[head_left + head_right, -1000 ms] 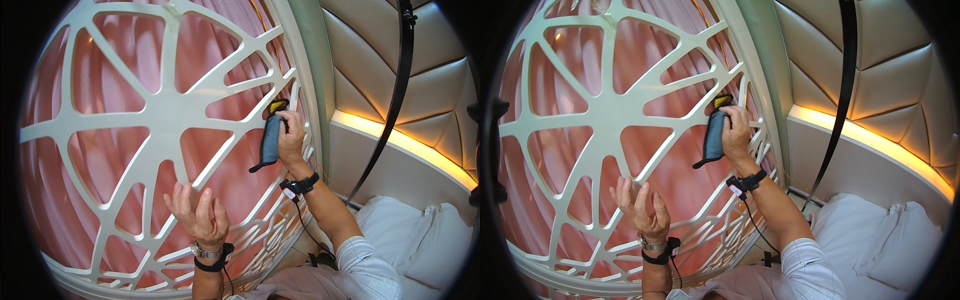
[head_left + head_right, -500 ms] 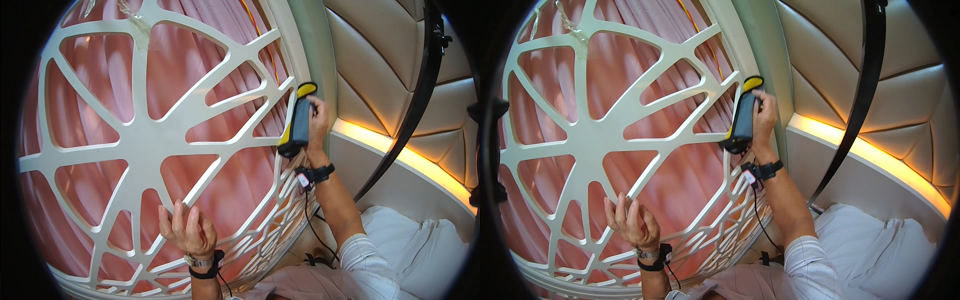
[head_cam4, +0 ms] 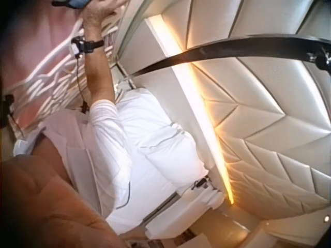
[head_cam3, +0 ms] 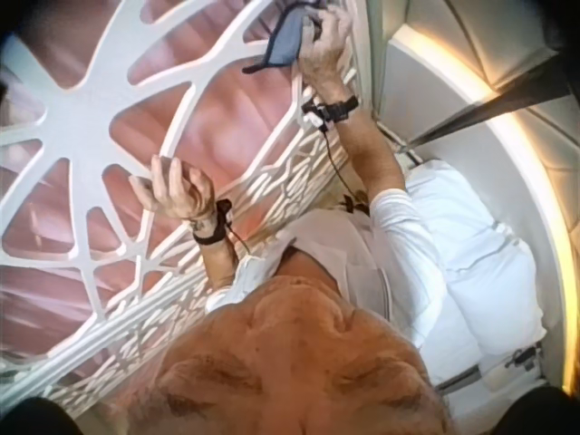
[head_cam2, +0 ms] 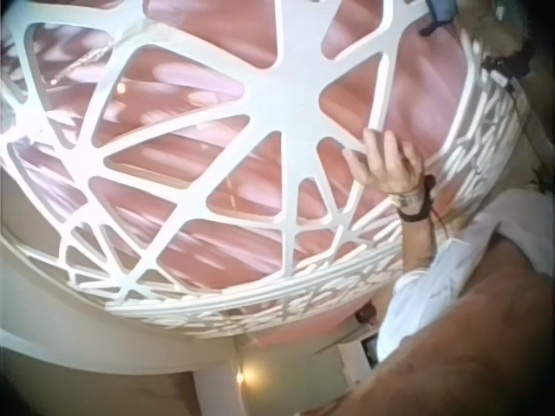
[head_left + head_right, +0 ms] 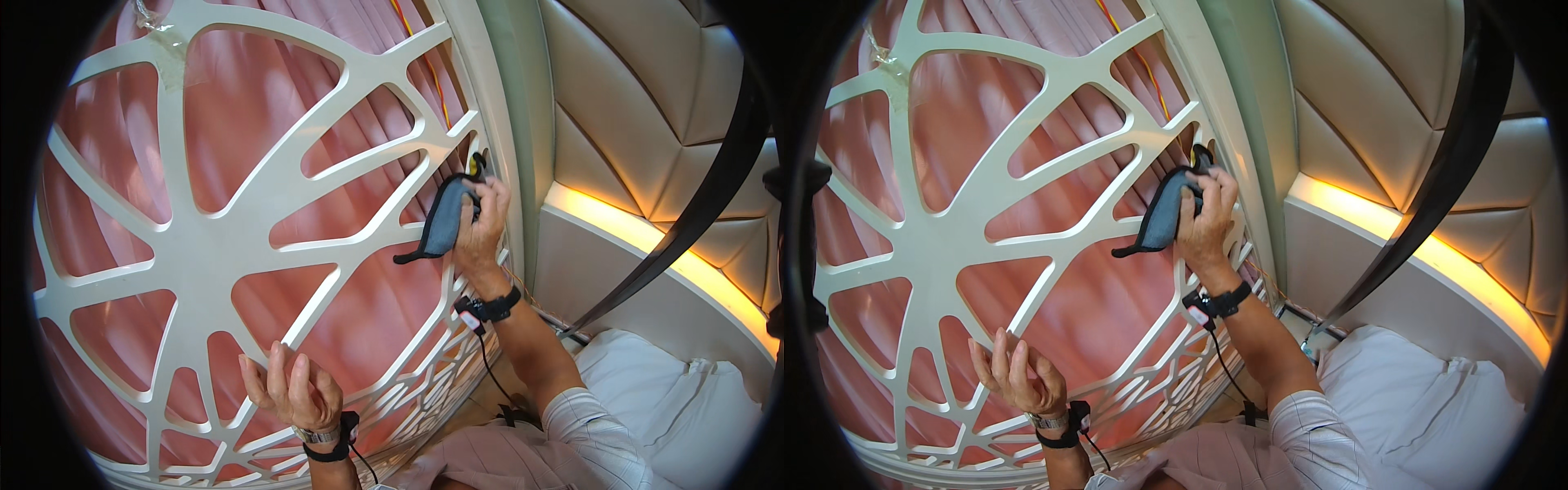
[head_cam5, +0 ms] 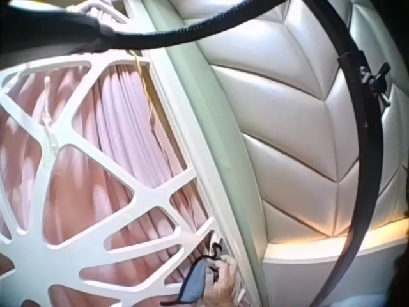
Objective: The person wipes a white decorative room divider with a yellow cloth, moving methodically across the lattice pattern. The person also wipes the padded wall behind the divider and the integrated light strip.
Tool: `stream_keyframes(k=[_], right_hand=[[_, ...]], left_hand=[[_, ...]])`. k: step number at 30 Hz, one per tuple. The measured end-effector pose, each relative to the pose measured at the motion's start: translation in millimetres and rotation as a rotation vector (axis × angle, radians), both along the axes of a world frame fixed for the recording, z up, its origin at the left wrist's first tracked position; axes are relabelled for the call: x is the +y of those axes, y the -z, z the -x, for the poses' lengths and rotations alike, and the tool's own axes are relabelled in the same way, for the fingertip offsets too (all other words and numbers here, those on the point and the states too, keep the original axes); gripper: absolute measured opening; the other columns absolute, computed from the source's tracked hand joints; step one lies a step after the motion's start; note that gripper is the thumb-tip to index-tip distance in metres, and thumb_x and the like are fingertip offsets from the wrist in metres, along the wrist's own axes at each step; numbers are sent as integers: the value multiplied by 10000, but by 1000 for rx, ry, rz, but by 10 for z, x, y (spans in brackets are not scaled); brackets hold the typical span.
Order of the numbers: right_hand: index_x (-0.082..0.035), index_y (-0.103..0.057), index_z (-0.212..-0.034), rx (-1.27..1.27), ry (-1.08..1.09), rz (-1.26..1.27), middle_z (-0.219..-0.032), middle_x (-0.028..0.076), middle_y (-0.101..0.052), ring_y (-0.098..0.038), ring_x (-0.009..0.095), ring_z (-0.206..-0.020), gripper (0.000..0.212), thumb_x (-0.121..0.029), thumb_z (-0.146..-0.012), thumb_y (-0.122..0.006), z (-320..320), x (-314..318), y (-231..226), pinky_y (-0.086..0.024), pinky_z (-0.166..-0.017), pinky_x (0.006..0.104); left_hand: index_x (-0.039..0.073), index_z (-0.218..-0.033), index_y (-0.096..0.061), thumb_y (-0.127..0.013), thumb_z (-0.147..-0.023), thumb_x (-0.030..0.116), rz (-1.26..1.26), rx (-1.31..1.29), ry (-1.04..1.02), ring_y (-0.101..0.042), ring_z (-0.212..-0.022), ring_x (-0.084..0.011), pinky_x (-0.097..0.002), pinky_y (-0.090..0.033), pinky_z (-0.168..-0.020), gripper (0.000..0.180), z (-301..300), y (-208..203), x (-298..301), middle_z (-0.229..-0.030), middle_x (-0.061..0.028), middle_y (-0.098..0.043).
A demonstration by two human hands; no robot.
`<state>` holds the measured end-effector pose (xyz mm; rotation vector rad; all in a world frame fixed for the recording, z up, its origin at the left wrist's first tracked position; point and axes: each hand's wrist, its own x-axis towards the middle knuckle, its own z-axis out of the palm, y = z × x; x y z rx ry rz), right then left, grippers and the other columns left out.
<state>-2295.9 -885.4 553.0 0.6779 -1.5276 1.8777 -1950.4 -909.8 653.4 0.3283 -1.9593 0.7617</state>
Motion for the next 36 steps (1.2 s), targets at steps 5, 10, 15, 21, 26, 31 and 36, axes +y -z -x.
stream_keyframes(k=[5, 10, 15, 21, 26, 31, 36], right_hand=[[9, -654, -1172, -32, 14, -44, -1273, 238, -594, -581, 442, -1199, 251, -20, -948, -763, -228, 71, 260, -484, -1034, 508], [14, -630, -1110, -50, -7, -59, -1132, 221, -652, -634, 453, -1060, 237, 71, -901, -725, -383, 135, 511, -504, -961, 509], [28, -614, -1144, -66, -139, -195, -1150, 244, -621, -604, 466, -1083, 223, 25, -928, -671, -718, 271, 1165, -490, -986, 531], [1, -637, -1149, -79, -274, -295, -1116, 211, -601, -584, 435, -1054, 221, -39, -943, -705, -1120, 457, 1452, -486, -947, 529], [-17, -641, -1144, -93, -415, -332, -1112, 197, -585, -585, 428, -1043, 222, -45, -932, -701, -1334, 552, 1722, -484, -943, 523], [33, -605, -1202, -246, -328, -262, -1135, 240, -578, -603, 476, -1072, 270, 24, -931, -606, -824, 447, 1909, -506, -962, 537], [46, -610, -1230, -214, -65, -254, -1149, 253, -605, -609, 479, -1091, 279, 34, -951, -602, -355, 299, 1597, -511, -990, 514]], left_hand=[[65, -1234, -696, -605, -900, -125, -2, 22, 46, -447, -1542, -527, -529, -580, -1156, 395, 52, 3, -14, -1407, -195, -724], [66, -1230, -697, -600, -899, -125, 6, 5, 30, -448, -1549, -519, -523, -542, -1170, 395, 34, 7, 1, -1390, -182, -741], [81, -1248, -689, -607, -929, -89, -6, -6, 22, -416, -1559, -527, -555, -497, -1243, 371, 18, 13, -10, -1387, -162, -739], [87, -1245, -691, -604, -938, -77, -27, 12, 42, -410, -1562, -527, -561, -491, -1256, 359, 22, 55, -61, -1387, -158, -740], [28, -1257, -689, -633, -987, -88, -22, 6, 90, -405, -1583, -486, -481, -582, -1189, 299, 21, 31, -45, -1402, -194, -733], [50, -1254, -697, -583, -957, -29, -29, -3, 100, -373, -1587, -523, -554, -524, -1235, 328, 88, 76, -156, -1362, -199, -746], [68, -1246, -713, -587, -961, -15, -18, 19, 60, -408, -1564, -529, -571, -509, -1236, 323, -114, 51, -122, -1418, -219, -706]])
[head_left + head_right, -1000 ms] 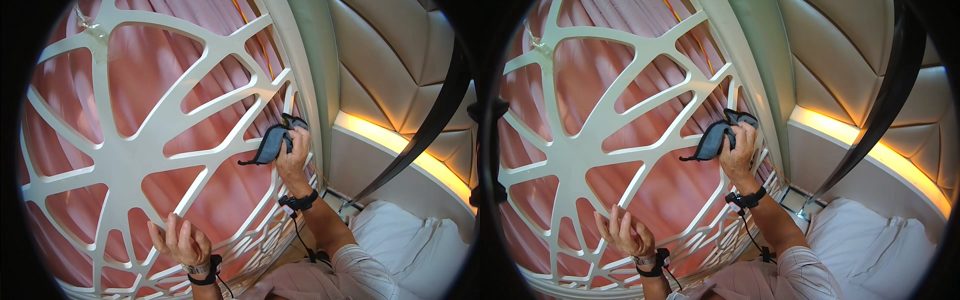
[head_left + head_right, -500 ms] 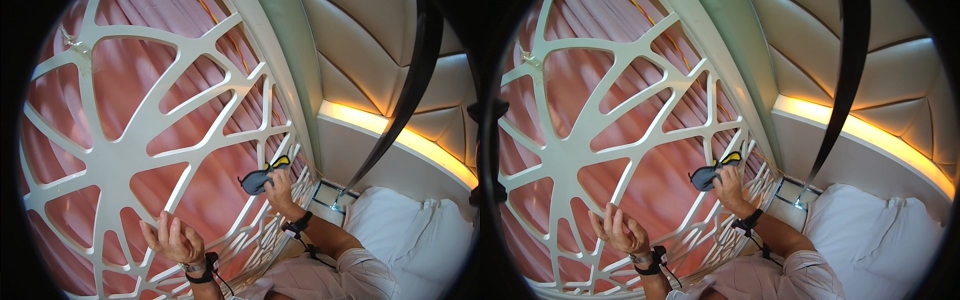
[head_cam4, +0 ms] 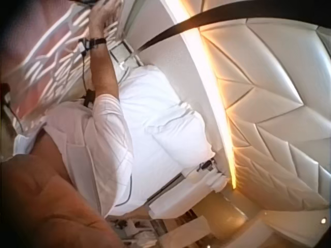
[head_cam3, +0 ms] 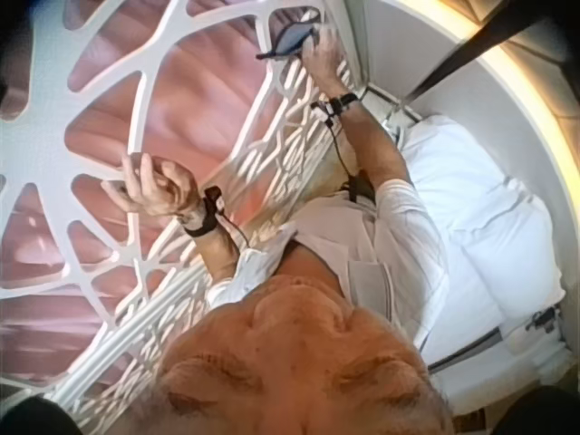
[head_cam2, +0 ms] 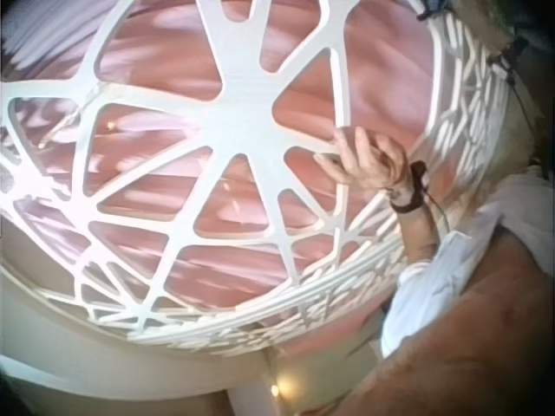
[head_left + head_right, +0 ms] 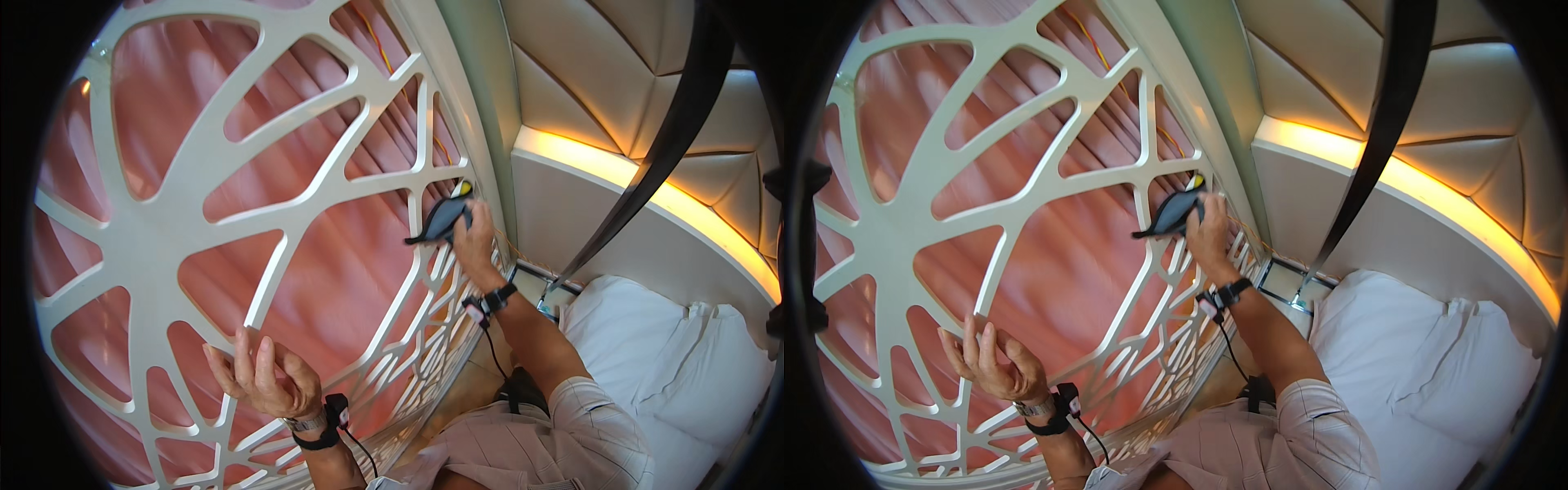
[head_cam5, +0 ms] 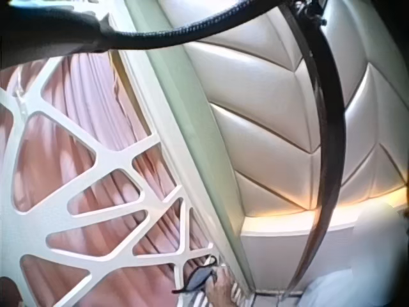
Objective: The person wipes a white decorative room divider with a yellow cloth, moving methodically across the lattice pattern. The person also wipes the padded wall behind the divider and the integrated light strip.
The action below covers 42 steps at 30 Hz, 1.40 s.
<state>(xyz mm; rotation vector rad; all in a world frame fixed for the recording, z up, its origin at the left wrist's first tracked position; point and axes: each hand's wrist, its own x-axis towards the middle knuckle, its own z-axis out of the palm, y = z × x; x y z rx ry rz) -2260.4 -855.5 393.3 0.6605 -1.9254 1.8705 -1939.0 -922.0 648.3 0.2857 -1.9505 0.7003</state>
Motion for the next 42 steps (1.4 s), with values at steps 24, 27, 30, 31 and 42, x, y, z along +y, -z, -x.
stream_keyframes(k=[24, 27, 30, 31, 42], right_hand=[[-32, -626, -1205, 24, -422, 307, -1010, 108, -607, -637, 208, -879, 291, 69, -957, -741, -2002, -276, 789, -537, -752, 329], [-33, -651, -1174, 221, -441, 346, -972, 119, -603, -609, 250, -809, 333, 90, -890, -774, -2241, -206, 707, -509, -697, 344], [-22, -669, -1165, 400, -417, 353, -962, 151, -604, -621, 327, -830, 366, 129, -838, -734, -2513, -123, 611, -520, -711, 403], [-34, -684, -1158, 414, -393, 337, -978, 150, -616, -625, 350, -841, 397, 148, -806, -695, -2571, -134, 641, -525, -717, 426], [-18, -701, -1174, 521, -538, 285, -1073, 112, -655, -671, 254, -931, 184, 22, -1002, -650, -3514, -107, 379, -556, -834, 377]], left_hand=[[136, -1396, -553, -482, -1092, 100, -162, -61, -21, -446, -1498, -620, -797, -371, -1240, 314, -1617, 2112, 334, -1636, -359, -417], [77, -1373, -606, -534, -1068, 17, -221, 34, 16, -453, -1516, -579, -716, -413, -1252, 320, -1892, 2377, 373, -1632, -357, -433], [77, -1403, -610, -611, -1002, -25, -254, 83, -39, -450, -1501, -594, -714, -406, -1223, 414, -2152, 2588, 435, -1640, -369, -413], [38, -1402, -612, -631, -995, -26, -256, 118, -38, -455, -1505, -583, -692, -417, -1227, 413, -2203, 2666, 439, -1638, -368, -415], [29, -1410, -678, -762, -915, 39, -217, 88, -283, -473, -1546, -456, -596, -384, -1287, 502, -3231, 2885, 678, -1609, -251, -542]])
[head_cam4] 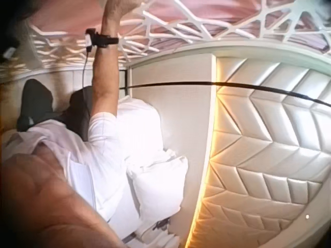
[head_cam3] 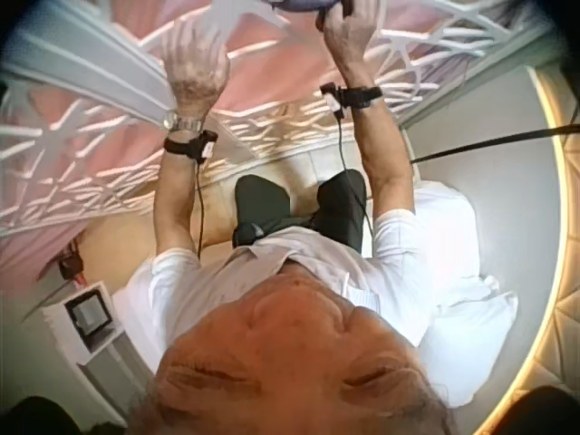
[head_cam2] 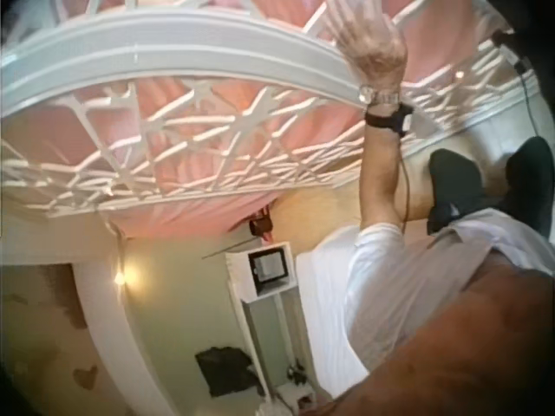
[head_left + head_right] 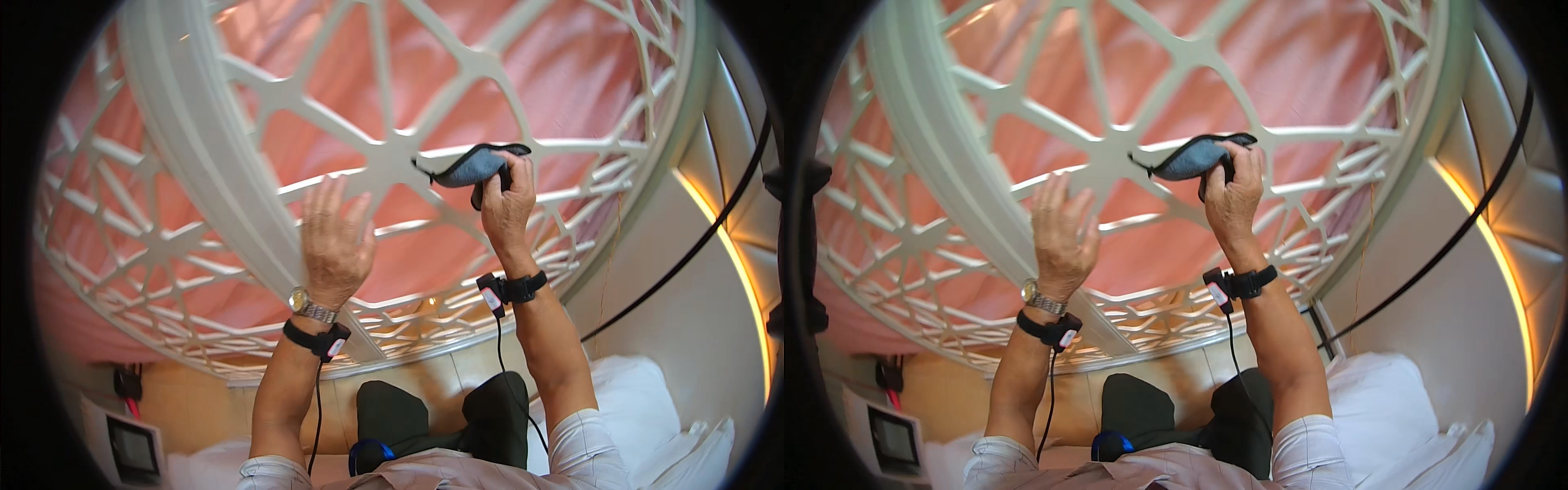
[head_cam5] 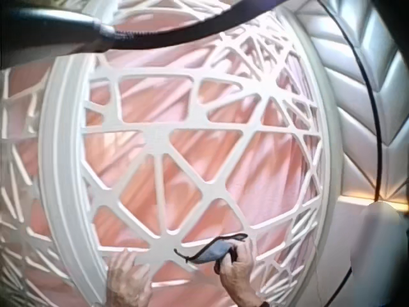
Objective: The person wipes a white decorative room divider with a yellow cloth, moving methodically across the lattice pattern. The person also wipes the padded wall behind the divider and the integrated light strip.
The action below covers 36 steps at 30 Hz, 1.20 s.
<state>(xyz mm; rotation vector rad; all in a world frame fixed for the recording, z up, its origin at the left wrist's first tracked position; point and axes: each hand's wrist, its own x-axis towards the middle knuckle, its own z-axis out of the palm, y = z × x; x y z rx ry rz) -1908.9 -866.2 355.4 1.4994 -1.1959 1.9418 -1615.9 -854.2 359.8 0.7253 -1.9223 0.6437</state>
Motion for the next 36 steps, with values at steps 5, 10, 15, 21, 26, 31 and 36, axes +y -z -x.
stream_keyframes(k=[5, 10, 15, 21, 26, 31, 36], right_hand=[[-48, -715, -1148, -69, -134, -84, -1067, 153, -672, -663, 371, -1002, 202, -5, -954, -681, -679, 42, -195, -544, -907, 459], [-56, -710, -1170, 74, -263, -153, -1097, 165, -689, -681, 397, -1010, 270, -3, -907, -729, -1325, -37, -115, -551, -895, 500], [-79, -718, -1183, 192, -356, -67, -1090, 152, -665, -697, 401, -985, 349, 58, -863, -748, -2058, -20, -454, -572, -852, 467], [-69, -731, -1182, 280, -434, 145, -1122, 168, -659, -690, 391, -1007, 333, 36, -867, -768, -2638, -136, -950, -576, -855, 460], [-86, -732, -1048, 506, -389, 191, -1053, 109, -649, -673, 322, -936, 219, -92, -839, -799, -3033, -85, -1067, -572, -788, 413], [-81, -721, -1069, 563, -444, 40, -1061, 103, -628, -646, 315, -950, 188, -130, -892, -762, -3048, -24, -520, -557, -786, 423], [-70, -722, -1018, 592, -445, -11, -1040, 117, -615, -647, 327, -984, 171, -130, -860, -741, -2778, 14, -311, -562, -834, 431]], left_hand=[[59, -1407, -688, -778, -899, 70, -45, 48, 56, -483, -1539, -439, -606, -394, -1278, 516, -556, -140, 4, -1596, -232, -549], [58, -1394, -686, -774, -900, 59, 199, 76, -100, -491, -1519, -460, -621, -395, -1262, 501, -906, -113, -1, -1609, -245, -533], [51, -1565, -497, -758, -912, 9, 206, 201, -28, -495, -1503, -506, -634, -406, -1246, 705, -1208, -117, -136, -1639, -281, -493], [35, -1626, -404, -750, -961, 5, 91, 331, 138, -453, -1540, -531, -604, -390, -1266, 750, -1259, 87, -220, -1680, -312, -440], [-25, -1644, -376, -694, -1061, 86, -41, 510, 173, -455, -1546, -518, -582, -380, -1273, 673, -1431, 190, -106, -1695, -339, -417], [-58, -1655, -364, -566, -1111, 195, 19, 471, 153, -407, -1590, -472, -578, -325, -1309, 632, -1572, 202, -6, -1726, -299, -398], [-28, -1606, -462, -619, -1084, 187, 51, 348, 97, -466, -1533, -489, -587, -378, -1279, 586, -1431, 144, 111, -1680, -292, -453]])
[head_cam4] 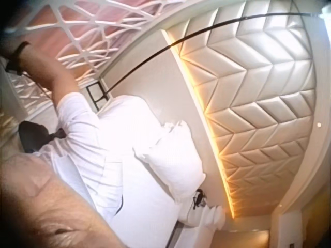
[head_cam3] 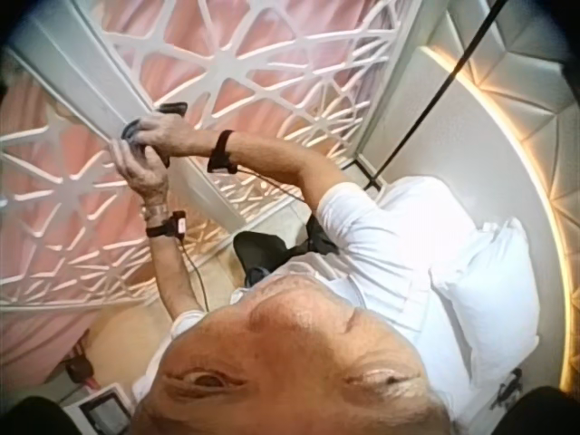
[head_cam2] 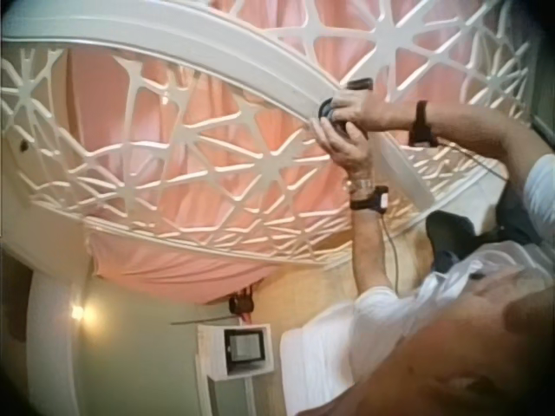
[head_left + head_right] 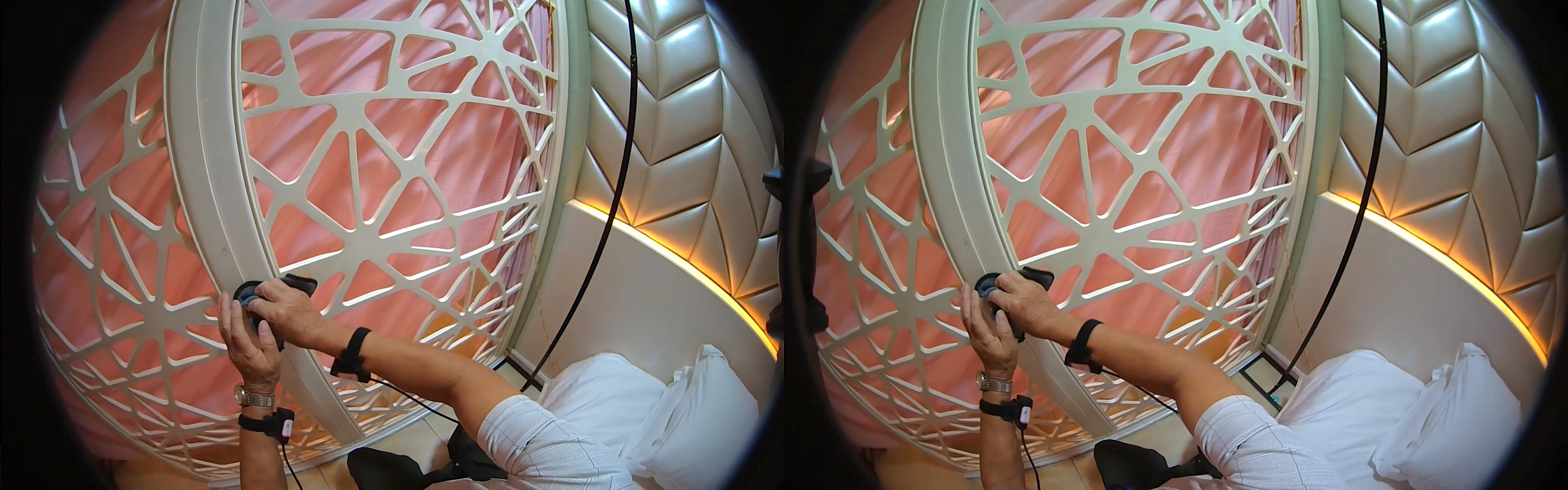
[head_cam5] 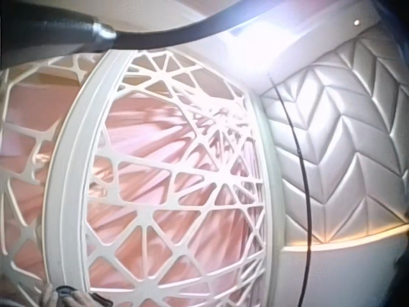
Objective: The person wipes a white decorative room divider with a yellow cloth, moving methodically across the lattice pattern. The person also wipes the padded wall behind the divider and the integrated light strip.
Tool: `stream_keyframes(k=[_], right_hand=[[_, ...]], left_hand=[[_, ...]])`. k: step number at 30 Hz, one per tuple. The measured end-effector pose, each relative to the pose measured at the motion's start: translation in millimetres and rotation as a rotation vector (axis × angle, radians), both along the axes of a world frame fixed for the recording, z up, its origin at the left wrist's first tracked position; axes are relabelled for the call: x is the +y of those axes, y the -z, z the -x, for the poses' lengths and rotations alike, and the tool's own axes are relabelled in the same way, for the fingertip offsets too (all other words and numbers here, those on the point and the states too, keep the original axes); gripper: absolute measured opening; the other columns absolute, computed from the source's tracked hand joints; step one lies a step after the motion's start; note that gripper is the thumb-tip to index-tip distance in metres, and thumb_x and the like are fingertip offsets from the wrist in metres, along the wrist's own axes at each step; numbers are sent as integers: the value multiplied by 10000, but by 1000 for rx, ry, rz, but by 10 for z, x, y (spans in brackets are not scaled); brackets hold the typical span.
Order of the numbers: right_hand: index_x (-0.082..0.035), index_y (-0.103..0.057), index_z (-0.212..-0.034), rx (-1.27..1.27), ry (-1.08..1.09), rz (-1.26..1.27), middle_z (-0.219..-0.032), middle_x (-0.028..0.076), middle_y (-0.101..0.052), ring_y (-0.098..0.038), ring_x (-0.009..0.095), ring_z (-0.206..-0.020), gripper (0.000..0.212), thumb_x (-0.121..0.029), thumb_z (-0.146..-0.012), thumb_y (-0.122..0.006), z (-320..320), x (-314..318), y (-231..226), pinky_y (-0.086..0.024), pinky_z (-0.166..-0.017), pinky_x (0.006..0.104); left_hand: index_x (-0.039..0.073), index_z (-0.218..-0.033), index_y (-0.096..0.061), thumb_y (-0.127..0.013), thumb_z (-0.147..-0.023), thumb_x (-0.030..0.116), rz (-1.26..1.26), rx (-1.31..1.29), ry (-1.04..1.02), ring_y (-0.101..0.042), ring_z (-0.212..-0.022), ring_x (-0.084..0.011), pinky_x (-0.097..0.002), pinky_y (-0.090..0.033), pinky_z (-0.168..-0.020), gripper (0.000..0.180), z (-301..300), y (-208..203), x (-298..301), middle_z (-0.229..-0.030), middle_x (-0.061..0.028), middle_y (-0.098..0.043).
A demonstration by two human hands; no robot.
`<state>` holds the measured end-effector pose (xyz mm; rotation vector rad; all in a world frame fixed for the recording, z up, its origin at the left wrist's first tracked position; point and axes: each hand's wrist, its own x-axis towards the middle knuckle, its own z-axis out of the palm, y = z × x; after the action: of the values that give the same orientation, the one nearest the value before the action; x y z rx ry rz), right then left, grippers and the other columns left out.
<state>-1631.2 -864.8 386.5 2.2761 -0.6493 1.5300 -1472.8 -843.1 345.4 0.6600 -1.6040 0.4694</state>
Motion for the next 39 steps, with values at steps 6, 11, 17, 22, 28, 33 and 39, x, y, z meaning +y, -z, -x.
stream_keyframes(k=[6, 11, 17, 22, 28, 33, 39], right_hand=[[-78, -731, -1007, -18, 170, 121, -1026, 108, -637, -672, 329, -933, 153, -86, -856, -754, 698, -39, -121, -557, -823, 442], [-82, -730, -1002, -67, 262, 132, -949, 97, -617, -658, 325, -912, 178, -49, -836, -782, 1322, 57, -296, -552, -786, 437], [-88, -716, -1056, -113, 332, 81, -994, 112, -650, -678, 345, -952, 264, 2, -821, -796, 1829, 47, -291, -574, -792, 444], [-78, -708, -1078, -214, 344, 62, -1030, 120, -645, -683, 355, -980, 312, 50, -809, -798, 2207, 45, -236, -585, -819, 457], [-76, -709, -1144, -386, 397, 14, -1089, 143, -665, -689, 386, -1005, 314, 26, -862, -803, 2831, 90, -240, -578, -832, 473], [-92, -709, -1178, -442, 404, 54, -1069, 148, -647, -679, 387, -1002, 357, 60, -861, -769, 3524, 115, -177, -573, -830, 468], [-95, -695, -1203, -538, 484, 107, -1065, 163, -636, -660, 420, -1019, 364, 78, -884, -675, 4224, 96, 100, -562, -869, 493]], left_hand=[[-8, -1570, -499, -701, -1012, 129, 20, -146, 32, -499, -1497, -494, -621, -404, -1259, 608, 354, -194, 37, -1597, -259, -529], [39, -1584, -493, -757, -948, 130, -19, -308, -21, -473, -1536, -442, -624, -340, -1306, 695, 623, -282, -22, -1601, -231, -536], [59, -1587, -494, -772, -938, 158, 20, -420, -157, -454, -1557, -426, -648, -277, -1332, 713, 881, -358, -140, -1636, -223, -508], [57, -1577, -508, -764, -945, 147, 91, -446, -198, -392, -1601, -452, -663, -261, -1335, 688, 1177, -477, -113, -1689, -250, -439], [68, -1579, -521, -751, -946, 133, 154, -508, -77, -349, -1621, -484, -697, -231, -1331, 677, 1700, -643, -316, -1711, -270, -413], [95, -1594, -541, -715, -990, 162, 207, -609, -52, -355, -1629, -465, -704, -215, -1329, 632, 2189, -683, -516, -1730, -228, -425], [143, -1592, -563, -751, -998, 188, 314, -668, -139, -421, -1609, -427, -729, -181, -1316, 625, 2444, -793, -689, -1737, -212, -434]])
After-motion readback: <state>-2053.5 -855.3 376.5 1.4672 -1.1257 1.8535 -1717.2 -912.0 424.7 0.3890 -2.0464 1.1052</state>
